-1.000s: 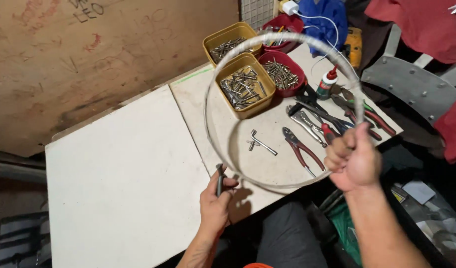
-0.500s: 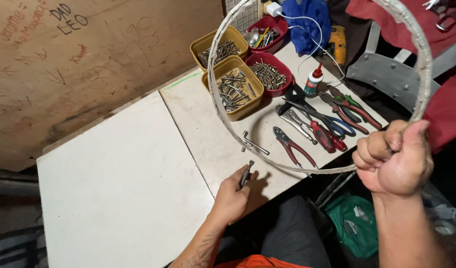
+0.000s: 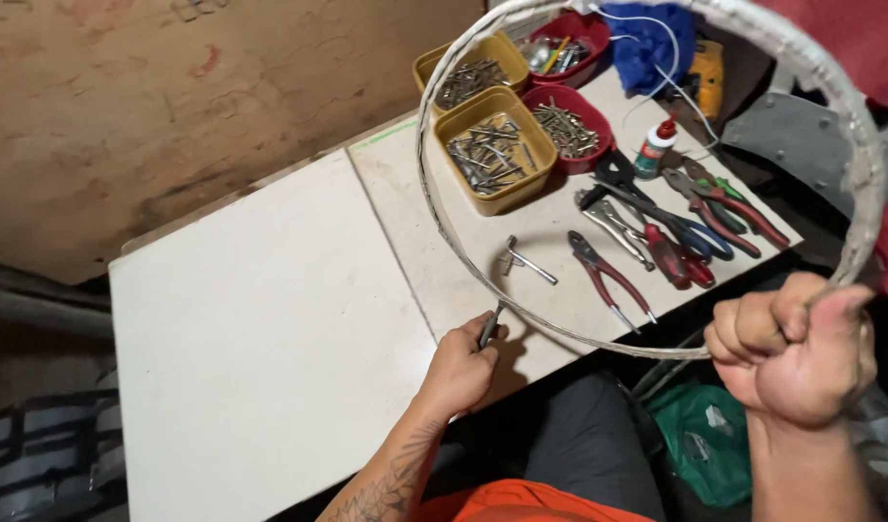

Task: Repairing a metal drum hoop using pliers at a workbench

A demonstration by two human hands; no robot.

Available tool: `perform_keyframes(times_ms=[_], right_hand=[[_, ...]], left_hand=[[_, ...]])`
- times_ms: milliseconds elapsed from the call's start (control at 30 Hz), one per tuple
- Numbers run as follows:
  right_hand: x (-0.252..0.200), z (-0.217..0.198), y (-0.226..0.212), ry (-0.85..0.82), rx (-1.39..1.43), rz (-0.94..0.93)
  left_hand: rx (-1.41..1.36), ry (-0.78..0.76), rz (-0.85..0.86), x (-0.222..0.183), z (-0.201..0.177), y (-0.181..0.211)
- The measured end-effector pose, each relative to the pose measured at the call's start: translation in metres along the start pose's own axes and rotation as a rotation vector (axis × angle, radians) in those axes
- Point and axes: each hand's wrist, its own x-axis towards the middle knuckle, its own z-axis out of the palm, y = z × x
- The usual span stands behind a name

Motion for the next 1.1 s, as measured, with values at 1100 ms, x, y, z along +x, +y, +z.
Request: perform_keyframes(times_ms=[1100], right_hand=[[-0.039, 0.07, 0.016, -0.16, -0.046, -0.091]], left_hand=[[0.078, 0.175, 0.043, -0.021, -0.03, -0.058]])
